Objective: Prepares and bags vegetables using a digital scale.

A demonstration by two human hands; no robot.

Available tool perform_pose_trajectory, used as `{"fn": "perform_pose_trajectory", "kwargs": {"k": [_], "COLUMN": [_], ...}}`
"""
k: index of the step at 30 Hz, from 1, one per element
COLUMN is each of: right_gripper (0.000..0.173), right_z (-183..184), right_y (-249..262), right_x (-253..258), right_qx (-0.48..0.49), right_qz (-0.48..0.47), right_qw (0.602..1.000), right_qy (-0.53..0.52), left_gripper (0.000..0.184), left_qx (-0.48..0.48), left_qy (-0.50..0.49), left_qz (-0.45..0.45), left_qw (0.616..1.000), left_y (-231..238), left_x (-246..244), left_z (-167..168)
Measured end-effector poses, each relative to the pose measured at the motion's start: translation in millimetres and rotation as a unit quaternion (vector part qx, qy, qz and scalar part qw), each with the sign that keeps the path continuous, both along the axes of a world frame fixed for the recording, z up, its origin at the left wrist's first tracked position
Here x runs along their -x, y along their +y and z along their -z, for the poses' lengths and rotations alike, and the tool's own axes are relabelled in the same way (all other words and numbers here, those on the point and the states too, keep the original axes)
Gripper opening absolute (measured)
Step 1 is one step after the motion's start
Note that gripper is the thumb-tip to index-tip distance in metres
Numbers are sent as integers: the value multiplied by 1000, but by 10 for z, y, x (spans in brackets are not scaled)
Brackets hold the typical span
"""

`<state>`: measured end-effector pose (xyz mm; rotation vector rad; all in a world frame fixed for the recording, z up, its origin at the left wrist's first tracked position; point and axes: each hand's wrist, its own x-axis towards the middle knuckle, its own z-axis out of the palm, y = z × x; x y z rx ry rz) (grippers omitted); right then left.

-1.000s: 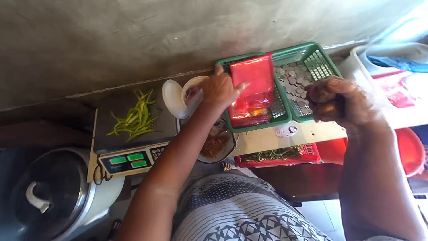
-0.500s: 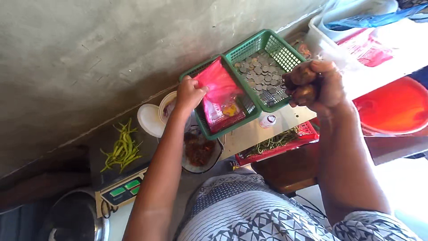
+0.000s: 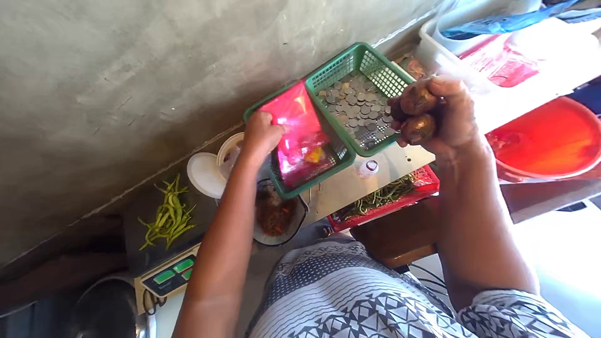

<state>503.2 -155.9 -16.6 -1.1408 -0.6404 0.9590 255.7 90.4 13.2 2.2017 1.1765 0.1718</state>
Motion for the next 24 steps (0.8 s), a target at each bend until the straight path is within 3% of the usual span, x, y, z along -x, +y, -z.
{"fn": "perform_pose_trajectory", "kwargs": {"k": [7, 11, 12, 15, 17, 20, 24], "right_gripper": [49, 54, 55, 53, 50, 42, 28], "right_z": [-34, 34, 49, 62, 64, 47, -148], "right_y": [-200, -238, -235, -215, -188, -121, 229], "right_x": [-152, -252, -260, -238, -222, -118, 342], "right_qx": [-73, -127, -128, -99, -90, -80, -23], "right_qz": [67, 44, 46, 65, 60, 36, -86], "right_qw": [995, 991, 991, 993, 994, 995, 991], "right_qy": [21, 4, 8, 22, 7, -39, -101], "left_gripper": [22, 20, 26, 60, 63, 31, 26], "left_qx": [37, 85, 57, -137, -196, -267, -352], "left_qy": [-194, -270, -245, -36, -4, -98, -212], "left_qz": [-38, -10, 14, 59, 65, 48, -24], "left_qw": [980, 959, 968, 988, 978, 958, 911], "left_y": [-74, -127, -120, -165, -126, 2, -17], "left_x": [-384, -914, -1026, -1137, -996, -536, 448], "left_z": [-859, -840, -781, -760, -843, -1061, -1300]}}
